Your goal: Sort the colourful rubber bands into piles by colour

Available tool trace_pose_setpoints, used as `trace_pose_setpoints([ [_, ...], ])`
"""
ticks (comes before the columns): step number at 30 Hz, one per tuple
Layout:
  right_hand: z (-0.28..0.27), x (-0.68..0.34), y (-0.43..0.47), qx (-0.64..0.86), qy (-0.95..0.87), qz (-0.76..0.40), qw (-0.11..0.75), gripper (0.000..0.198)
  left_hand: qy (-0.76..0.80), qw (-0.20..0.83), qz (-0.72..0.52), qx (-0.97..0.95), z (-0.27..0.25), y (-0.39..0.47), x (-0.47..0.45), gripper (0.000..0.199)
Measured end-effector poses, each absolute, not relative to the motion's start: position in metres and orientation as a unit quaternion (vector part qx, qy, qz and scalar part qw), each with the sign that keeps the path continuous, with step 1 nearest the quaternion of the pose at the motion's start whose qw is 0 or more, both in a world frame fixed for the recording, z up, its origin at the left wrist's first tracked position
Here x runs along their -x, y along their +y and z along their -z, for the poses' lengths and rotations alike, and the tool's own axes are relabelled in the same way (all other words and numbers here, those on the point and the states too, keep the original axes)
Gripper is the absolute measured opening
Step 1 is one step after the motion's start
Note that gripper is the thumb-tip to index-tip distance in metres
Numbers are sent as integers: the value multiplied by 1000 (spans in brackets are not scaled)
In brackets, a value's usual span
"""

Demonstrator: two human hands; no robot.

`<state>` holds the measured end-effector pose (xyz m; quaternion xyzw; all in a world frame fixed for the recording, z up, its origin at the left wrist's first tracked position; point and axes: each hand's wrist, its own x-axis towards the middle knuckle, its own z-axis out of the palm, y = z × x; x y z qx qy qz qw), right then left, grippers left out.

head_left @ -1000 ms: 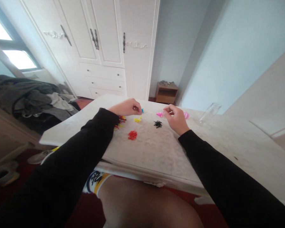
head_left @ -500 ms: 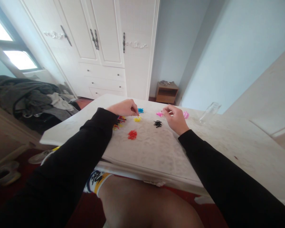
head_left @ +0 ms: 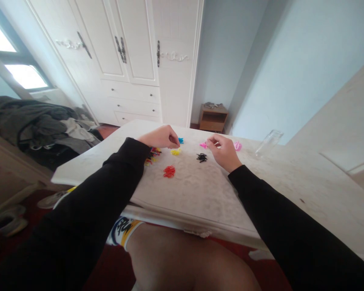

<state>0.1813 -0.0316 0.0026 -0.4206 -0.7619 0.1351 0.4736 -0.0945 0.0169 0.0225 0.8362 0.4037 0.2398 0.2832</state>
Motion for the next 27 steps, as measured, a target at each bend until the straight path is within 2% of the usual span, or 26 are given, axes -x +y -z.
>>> trace_pose_setpoints([
  [4,-1,-180,-31,416,-765,-136,472,21,346,384,-308,-799,-18,14,81,28],
  [9,-1,-177,-35,391,-791,-170,439,12,281,427,-325,-795,-9,8,65,46],
  [17,-1,-172,-40,329,-826,-217,403,15,259,456,-320,-789,-5,-2,49,43],
  [27,0,-172,-38,360,-812,-185,420,7,256,454,-339,-784,-5,-4,46,36],
])
